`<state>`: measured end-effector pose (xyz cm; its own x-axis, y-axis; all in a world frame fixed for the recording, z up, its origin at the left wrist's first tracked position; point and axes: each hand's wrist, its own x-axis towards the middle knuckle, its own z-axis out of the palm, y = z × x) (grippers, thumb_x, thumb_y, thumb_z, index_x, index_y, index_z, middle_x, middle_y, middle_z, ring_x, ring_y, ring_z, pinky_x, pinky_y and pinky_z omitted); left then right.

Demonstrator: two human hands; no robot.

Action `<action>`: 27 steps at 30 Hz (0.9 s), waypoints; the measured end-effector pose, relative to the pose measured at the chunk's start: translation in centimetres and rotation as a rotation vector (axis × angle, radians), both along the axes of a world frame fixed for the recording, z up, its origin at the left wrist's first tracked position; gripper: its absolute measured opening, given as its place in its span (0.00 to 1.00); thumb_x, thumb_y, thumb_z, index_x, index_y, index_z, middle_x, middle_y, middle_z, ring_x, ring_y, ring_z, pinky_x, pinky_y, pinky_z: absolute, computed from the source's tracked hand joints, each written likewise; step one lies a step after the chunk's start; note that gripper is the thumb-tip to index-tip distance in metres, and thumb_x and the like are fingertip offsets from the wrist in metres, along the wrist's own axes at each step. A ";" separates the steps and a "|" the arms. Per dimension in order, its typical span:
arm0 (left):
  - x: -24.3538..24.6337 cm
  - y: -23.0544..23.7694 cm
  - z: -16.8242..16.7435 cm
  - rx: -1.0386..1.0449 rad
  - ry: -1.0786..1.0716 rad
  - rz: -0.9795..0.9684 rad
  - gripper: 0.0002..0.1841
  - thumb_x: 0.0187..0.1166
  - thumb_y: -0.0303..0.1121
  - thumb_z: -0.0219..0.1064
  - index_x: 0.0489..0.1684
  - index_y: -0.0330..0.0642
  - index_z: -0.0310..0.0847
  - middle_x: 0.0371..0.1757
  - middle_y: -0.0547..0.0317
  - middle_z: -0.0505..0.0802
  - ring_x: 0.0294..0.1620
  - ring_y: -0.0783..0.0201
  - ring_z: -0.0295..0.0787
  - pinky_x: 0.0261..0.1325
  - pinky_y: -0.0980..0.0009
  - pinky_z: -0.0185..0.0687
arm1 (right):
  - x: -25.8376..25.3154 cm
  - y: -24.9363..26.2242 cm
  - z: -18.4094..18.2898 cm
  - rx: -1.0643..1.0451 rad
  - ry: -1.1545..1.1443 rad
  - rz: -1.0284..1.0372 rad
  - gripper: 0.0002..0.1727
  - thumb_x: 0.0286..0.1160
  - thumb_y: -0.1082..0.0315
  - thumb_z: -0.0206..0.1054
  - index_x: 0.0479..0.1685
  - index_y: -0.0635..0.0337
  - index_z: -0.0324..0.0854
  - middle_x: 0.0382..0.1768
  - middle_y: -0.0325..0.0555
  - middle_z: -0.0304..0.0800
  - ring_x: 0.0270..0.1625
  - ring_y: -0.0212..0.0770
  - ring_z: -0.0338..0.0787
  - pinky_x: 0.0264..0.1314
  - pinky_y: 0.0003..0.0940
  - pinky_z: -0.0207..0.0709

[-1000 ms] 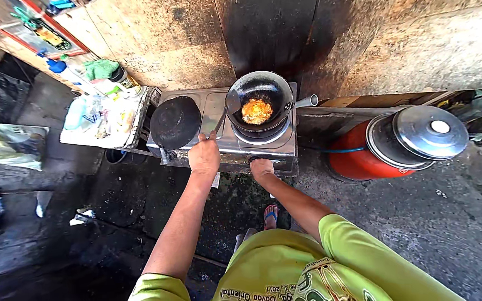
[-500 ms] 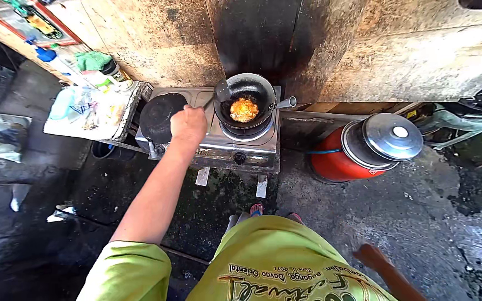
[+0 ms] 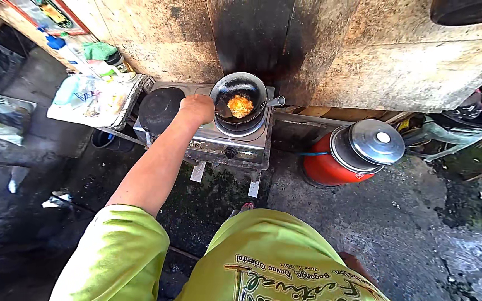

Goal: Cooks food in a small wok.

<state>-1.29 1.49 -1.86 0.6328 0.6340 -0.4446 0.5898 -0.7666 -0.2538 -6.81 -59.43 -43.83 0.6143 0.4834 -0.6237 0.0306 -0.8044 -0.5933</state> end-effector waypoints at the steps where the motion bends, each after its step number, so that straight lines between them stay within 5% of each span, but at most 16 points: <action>1: 0.2 -0.1 0.2 -0.007 -0.013 0.002 0.12 0.80 0.33 0.66 0.37 0.29 0.84 0.53 0.29 0.89 0.60 0.31 0.87 0.50 0.29 0.77 | 1.6 2.2 1.9 -0.182 0.186 -0.105 0.23 0.90 0.56 0.62 0.64 0.69 0.85 0.56 0.67 0.92 0.58 0.61 0.93 0.66 0.61 0.82; 3: 0.3 -0.4 1.2 0.004 -0.047 -0.002 0.12 0.81 0.34 0.65 0.41 0.30 0.85 0.54 0.29 0.90 0.61 0.30 0.86 0.51 0.28 0.77 | 3.4 4.5 3.9 -0.302 0.261 -0.222 0.21 0.90 0.58 0.62 0.69 0.64 0.84 0.63 0.64 0.90 0.67 0.61 0.90 0.76 0.63 0.75; 7: 0.2 -1.3 3.2 0.052 -0.077 0.018 0.13 0.81 0.34 0.64 0.47 0.31 0.86 0.56 0.27 0.89 0.63 0.27 0.85 0.53 0.25 0.75 | 4.7 3.7 5.3 -0.288 0.236 -0.280 0.21 0.91 0.59 0.62 0.68 0.67 0.84 0.64 0.67 0.89 0.66 0.63 0.89 0.74 0.63 0.76; 15: 0.0 2.2 1.2 -0.005 0.039 -0.004 0.12 0.80 0.33 0.66 0.36 0.30 0.86 0.50 0.30 0.90 0.57 0.31 0.87 0.52 0.27 0.75 | 3.7 -1.0 3.7 -0.409 0.251 -0.237 0.23 0.91 0.56 0.61 0.66 0.68 0.85 0.61 0.68 0.90 0.66 0.64 0.89 0.75 0.63 0.74; 18: 0.6 4.7 0.4 -0.112 0.053 0.016 0.11 0.83 0.32 0.66 0.36 0.32 0.89 0.37 0.43 0.91 0.37 0.48 0.86 0.46 0.42 0.78 | 3.0 -1.7 3.3 -0.435 0.260 -0.206 0.23 0.91 0.56 0.60 0.66 0.67 0.86 0.62 0.67 0.91 0.67 0.64 0.89 0.76 0.64 0.74; 22: 1.7 5.2 1.6 -0.245 0.057 0.110 0.12 0.88 0.34 0.61 0.43 0.38 0.89 0.28 0.57 0.88 0.19 0.68 0.69 0.28 0.65 0.66 | 2.7 -1.3 3.3 -0.422 0.261 -0.218 0.22 0.91 0.56 0.60 0.67 0.66 0.85 0.62 0.66 0.91 0.67 0.63 0.89 0.76 0.63 0.74; 27: 4.0 4.4 1.9 -0.236 0.093 0.140 0.14 0.84 0.34 0.63 0.24 0.44 0.85 0.16 0.63 0.82 0.12 0.71 0.61 0.23 0.70 0.56 | 2.7 -0.2 3.5 -0.370 0.225 -0.281 0.22 0.90 0.55 0.62 0.67 0.64 0.86 0.61 0.64 0.92 0.64 0.61 0.91 0.74 0.63 0.76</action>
